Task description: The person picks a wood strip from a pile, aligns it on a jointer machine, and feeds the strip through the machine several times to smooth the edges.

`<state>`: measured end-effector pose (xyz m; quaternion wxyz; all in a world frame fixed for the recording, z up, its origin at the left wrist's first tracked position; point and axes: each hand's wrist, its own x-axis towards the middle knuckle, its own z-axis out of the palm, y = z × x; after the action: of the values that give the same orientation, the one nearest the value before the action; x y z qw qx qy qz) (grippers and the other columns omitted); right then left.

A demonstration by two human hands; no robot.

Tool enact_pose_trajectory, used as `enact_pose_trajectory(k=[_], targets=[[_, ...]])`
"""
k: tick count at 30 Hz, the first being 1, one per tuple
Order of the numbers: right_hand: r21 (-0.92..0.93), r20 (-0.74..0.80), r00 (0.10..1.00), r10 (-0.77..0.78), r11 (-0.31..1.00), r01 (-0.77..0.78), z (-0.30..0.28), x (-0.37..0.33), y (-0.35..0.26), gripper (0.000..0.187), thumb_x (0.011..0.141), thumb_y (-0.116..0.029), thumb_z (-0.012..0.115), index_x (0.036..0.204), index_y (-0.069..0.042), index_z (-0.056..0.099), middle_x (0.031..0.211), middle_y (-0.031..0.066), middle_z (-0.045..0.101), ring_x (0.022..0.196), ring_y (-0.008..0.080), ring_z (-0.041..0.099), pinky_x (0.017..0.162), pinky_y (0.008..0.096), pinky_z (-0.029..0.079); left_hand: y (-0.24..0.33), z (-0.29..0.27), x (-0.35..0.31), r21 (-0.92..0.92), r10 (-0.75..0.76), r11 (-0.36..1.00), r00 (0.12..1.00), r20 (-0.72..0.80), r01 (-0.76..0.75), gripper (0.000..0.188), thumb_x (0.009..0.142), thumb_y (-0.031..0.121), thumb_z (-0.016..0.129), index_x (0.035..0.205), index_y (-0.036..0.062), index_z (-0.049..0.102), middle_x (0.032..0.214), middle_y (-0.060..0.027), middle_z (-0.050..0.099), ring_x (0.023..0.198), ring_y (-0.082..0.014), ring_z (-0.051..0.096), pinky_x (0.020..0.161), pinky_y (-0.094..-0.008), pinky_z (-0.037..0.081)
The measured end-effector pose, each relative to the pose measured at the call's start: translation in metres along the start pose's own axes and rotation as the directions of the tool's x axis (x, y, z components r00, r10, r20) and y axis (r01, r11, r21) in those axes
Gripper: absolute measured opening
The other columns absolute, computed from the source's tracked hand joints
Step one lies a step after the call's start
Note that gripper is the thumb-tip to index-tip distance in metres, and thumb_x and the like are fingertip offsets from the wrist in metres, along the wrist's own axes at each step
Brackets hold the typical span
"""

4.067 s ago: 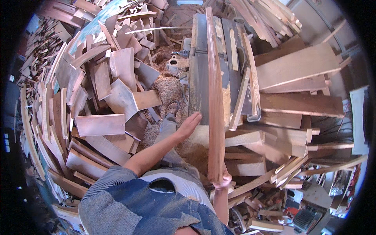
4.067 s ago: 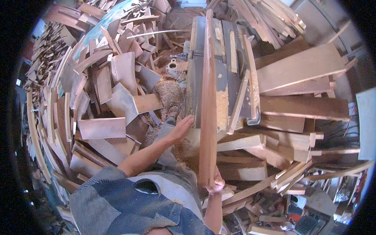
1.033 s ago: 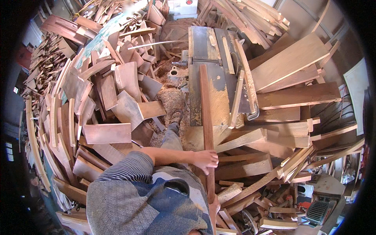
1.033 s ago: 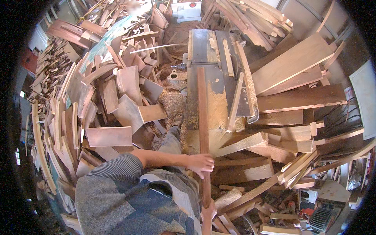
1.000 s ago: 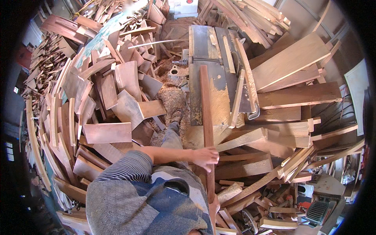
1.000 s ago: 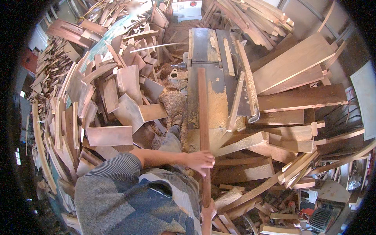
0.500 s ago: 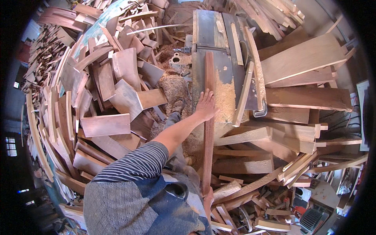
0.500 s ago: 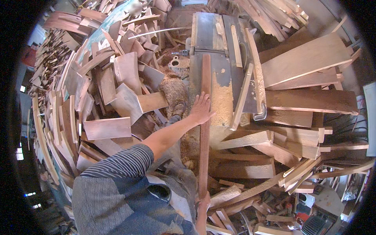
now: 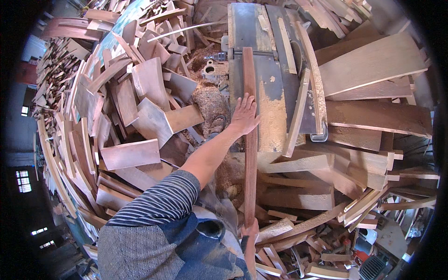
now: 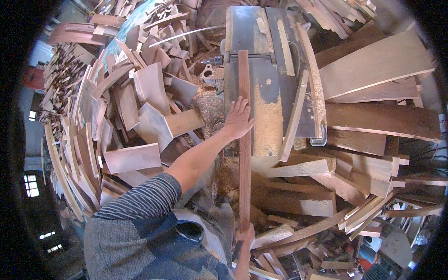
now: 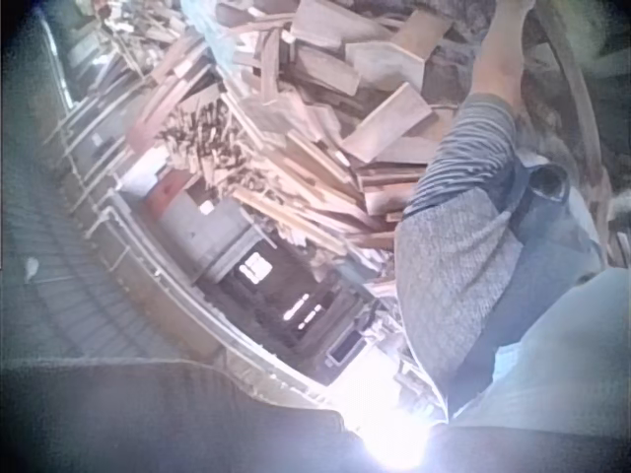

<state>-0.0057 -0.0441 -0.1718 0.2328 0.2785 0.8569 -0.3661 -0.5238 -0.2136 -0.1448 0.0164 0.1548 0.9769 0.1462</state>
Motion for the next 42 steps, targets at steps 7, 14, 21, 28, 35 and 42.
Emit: enact_pose_trajectory(k=[7,14,21,28,35,42], targets=[[0.03,-0.046,0.998,-0.053,0.998,0.054,-0.018,0.015,-0.058,0.073,0.073,-0.021,0.081,0.138,-0.004,0.051,0.117,0.0268,0.065,0.107,0.0474,0.064,0.089,0.0545,0.053,-0.013,-0.018,0.048,0.028,-0.008,1.0,0.996,0.084,0.005,0.071,0.104,0.045,0.045,0.15,-0.0083,0.037,0.165,-0.0214,0.024,0.159,-0.0386,0.006,0.129,-0.0525,0.009],[-0.023,-0.129,0.986,-0.108,0.994,0.106,-0.02,0.066,-0.123,0.069,0.075,-0.017,0.076,0.137,0.0,0.051,0.118,0.0282,0.065,0.109,0.0476,0.064,0.092,0.053,0.053,-0.053,-0.024,0.121,0.094,-0.006,0.996,0.998,0.059,0.0,0.07,0.104,0.043,0.044,0.151,-0.0086,0.034,0.165,-0.0229,0.023,0.159,-0.0383,0.007,0.13,-0.0526,0.011],[0.0,-0.184,0.975,-0.127,0.992,0.129,-0.024,0.116,-0.185,0.071,0.076,-0.014,0.075,0.141,-0.002,0.049,0.116,0.028,0.064,0.103,0.0484,0.065,0.087,0.0564,0.054,-0.082,-0.031,0.196,0.102,0.032,0.994,0.999,-0.004,-0.032,0.067,0.102,0.043,0.049,0.147,-0.0062,0.04,0.162,-0.0227,0.028,0.157,-0.0393,0.015,0.128,-0.0516,0.015],[0.096,-0.193,0.978,-0.072,0.991,0.092,-0.024,0.131,-0.212,0.066,0.078,-0.016,0.072,0.139,-0.003,0.052,0.118,0.0273,0.066,0.104,0.0483,0.065,0.088,0.056,0.054,-0.1,-0.032,0.225,0.14,0.055,0.989,0.998,-0.003,-0.054,0.07,0.101,0.044,0.049,0.149,-0.0059,0.039,0.163,-0.0197,0.028,0.158,-0.0386,0.015,0.129,-0.0511,0.015],[0.041,-0.133,0.991,0.023,0.999,-0.017,-0.013,0.032,-0.124,0.068,0.078,-0.017,0.071,0.142,-0.006,0.05,0.12,0.0277,0.064,0.105,0.0486,0.065,0.088,0.0565,0.055,-0.038,-0.02,0.095,0.149,0.055,0.987,0.998,0.027,-0.058,0.068,0.102,0.042,0.05,0.146,-0.0085,0.041,0.16,-0.0222,0.03,0.157,-0.0402,0.016,0.127,-0.0572,0.018],[-0.031,-0.059,0.997,0.05,0.998,-0.052,0.006,-0.074,0.008,0.069,0.073,-0.018,0.075,0.135,-0.004,0.051,0.121,0.0287,0.064,0.107,0.0496,0.064,0.093,0.0533,0.054,0.037,-0.01,-0.058,0.035,0.067,0.997,0.996,0.054,-0.069,0.067,0.1,0.042,0.056,0.143,-0.0084,0.042,0.16,-0.0238,0.028,0.157,-0.0427,0.014,0.127,-0.0572,0.016]])
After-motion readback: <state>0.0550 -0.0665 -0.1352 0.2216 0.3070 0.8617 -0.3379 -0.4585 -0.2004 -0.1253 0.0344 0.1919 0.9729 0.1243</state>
